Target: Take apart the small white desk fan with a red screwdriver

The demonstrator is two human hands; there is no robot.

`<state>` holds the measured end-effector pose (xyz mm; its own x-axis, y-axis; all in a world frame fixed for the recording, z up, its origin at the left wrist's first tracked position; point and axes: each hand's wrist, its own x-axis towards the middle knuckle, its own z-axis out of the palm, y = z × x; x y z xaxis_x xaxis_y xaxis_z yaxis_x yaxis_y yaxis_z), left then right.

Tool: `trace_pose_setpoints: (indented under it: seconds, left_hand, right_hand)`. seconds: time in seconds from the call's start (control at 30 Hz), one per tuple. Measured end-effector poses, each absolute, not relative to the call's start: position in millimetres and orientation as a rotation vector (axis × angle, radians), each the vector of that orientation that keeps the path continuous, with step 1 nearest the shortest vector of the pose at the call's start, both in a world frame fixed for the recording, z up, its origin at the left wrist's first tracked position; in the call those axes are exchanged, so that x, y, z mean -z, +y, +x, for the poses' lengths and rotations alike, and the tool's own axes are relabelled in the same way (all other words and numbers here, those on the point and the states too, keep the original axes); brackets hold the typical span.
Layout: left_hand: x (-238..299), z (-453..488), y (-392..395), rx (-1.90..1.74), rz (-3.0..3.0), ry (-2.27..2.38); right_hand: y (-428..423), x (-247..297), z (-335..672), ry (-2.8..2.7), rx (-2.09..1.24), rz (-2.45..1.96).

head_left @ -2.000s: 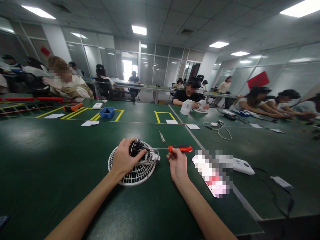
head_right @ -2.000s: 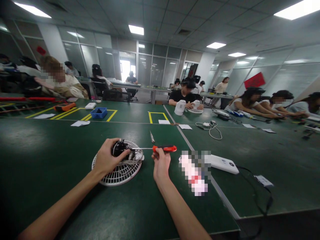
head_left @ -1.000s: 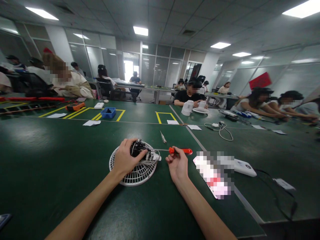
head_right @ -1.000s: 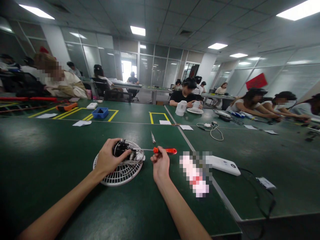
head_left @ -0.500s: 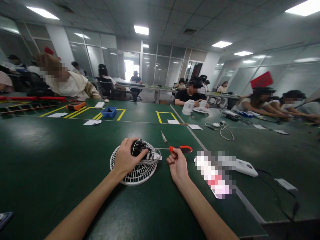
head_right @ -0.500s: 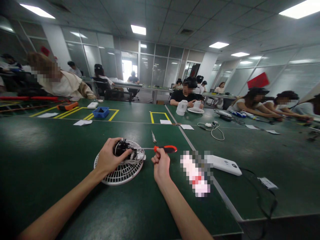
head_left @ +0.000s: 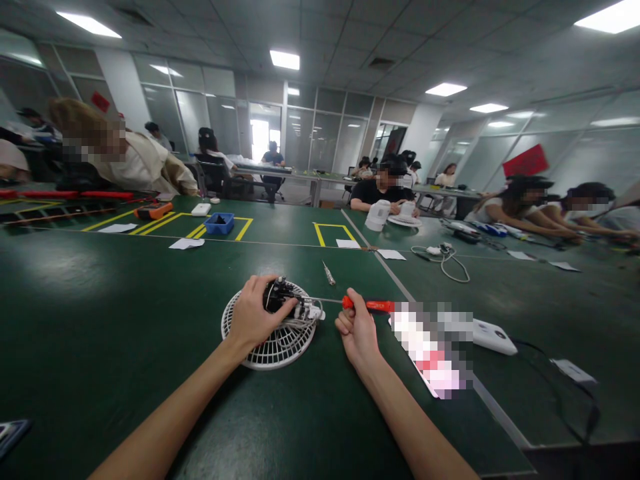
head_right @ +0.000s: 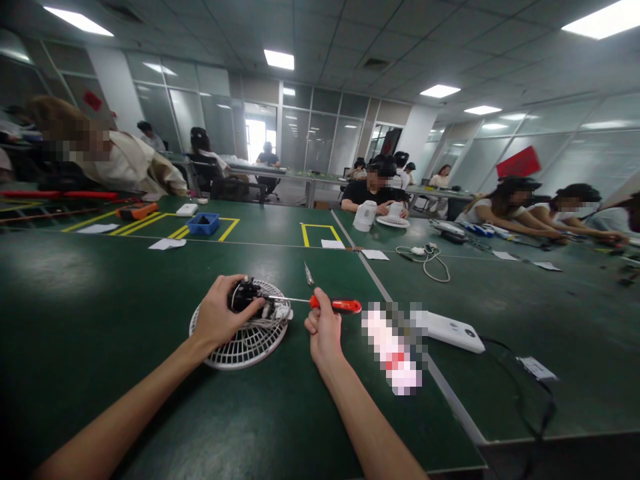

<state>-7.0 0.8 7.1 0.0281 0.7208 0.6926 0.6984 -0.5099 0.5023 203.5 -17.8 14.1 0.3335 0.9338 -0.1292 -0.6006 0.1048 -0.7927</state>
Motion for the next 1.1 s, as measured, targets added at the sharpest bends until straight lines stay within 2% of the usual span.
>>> trace_pose_setpoints:
  seconds: [0.33, 0.87, 1.1]
  left_hand:
    - [-7.6, -8.2, 1.6, -1.524, 2.199, 1.501]
    - [-4.8, -8.0, 4.2, -1.558, 2.187, 1.482]
    - [-5.9, -7.1, 3.4, -1.546, 2.189, 1.489]
  right_hand:
    - [-17.3, -18.0, 203.0, -0.407, -1.236, -0.879]
    - [-13.9, -12.2, 202.4, -0.48, -1.118, -0.967]
    - [-17.3, -19.5, 203.8, -0.449, -1.222, -0.881]
